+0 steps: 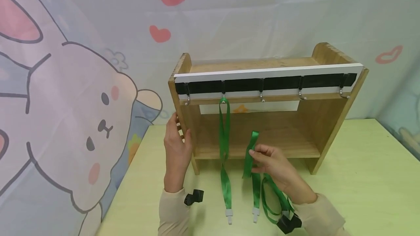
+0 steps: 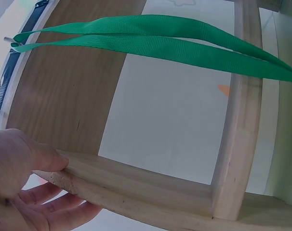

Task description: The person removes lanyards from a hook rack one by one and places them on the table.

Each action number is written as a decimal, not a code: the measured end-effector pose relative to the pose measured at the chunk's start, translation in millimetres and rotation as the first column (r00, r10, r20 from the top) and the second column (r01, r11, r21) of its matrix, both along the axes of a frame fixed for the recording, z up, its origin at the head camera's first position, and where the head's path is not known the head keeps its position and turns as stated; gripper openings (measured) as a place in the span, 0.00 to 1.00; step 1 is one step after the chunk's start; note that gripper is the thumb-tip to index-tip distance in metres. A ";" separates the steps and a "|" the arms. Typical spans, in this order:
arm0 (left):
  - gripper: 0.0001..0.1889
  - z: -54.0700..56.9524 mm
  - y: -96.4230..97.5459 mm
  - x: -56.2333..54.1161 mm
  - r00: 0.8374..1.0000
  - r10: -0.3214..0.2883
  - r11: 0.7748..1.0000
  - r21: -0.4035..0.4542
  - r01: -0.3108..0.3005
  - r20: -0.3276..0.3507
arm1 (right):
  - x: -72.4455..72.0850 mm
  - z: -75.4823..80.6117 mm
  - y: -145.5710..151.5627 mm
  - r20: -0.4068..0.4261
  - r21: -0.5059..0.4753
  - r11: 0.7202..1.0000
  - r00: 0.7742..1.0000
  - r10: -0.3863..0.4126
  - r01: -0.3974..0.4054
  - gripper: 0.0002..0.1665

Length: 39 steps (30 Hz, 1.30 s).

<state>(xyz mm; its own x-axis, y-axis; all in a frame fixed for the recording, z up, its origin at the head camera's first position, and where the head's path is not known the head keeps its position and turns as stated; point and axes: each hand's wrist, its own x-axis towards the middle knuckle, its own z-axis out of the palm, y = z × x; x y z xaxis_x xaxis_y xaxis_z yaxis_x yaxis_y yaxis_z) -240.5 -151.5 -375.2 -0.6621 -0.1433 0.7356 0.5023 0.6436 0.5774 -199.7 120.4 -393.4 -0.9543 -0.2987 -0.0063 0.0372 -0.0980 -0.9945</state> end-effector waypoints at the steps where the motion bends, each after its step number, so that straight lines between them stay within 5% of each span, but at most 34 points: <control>1: 0.29 0.1 0.0 0.0 1.000 -0.001 1.000 -0.002 0.001 -0.002 | 0.3 -2.4 -0.4 0.005 -0.002 1.000 1.000 0.005 -0.005 0.08; 20: 0.29 0.8 -0.2 -1.0 1.000 0.004 1.000 -0.008 -0.004 -0.004 | 11.5 -27.7 3.9 0.048 0.047 0.999 0.999 0.026 -0.028 0.07; 31: 0.29 -1.1 0.9 -1.4 1.000 0.002 1.000 0.011 -0.002 0.002 | 9.2 -39.7 -0.8 0.037 0.165 0.981 0.993 -0.109 0.101 0.09; 39: 0.29 -1.1 0.3 -1.4 1.000 -0.002 1.000 0.012 0.002 0.001 | 8.9 -55.8 -2.3 0.003 0.300 0.952 0.998 -0.066 0.062 0.14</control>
<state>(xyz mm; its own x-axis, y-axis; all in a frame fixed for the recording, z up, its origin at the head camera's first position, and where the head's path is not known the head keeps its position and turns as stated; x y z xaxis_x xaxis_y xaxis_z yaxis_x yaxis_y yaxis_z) -241.9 -151.2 -376.3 -0.6628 -0.1512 0.7334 0.5032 0.6354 0.5857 -190.8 118.1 -449.2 -0.9706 -0.2197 -0.0988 0.0539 0.2017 -0.9780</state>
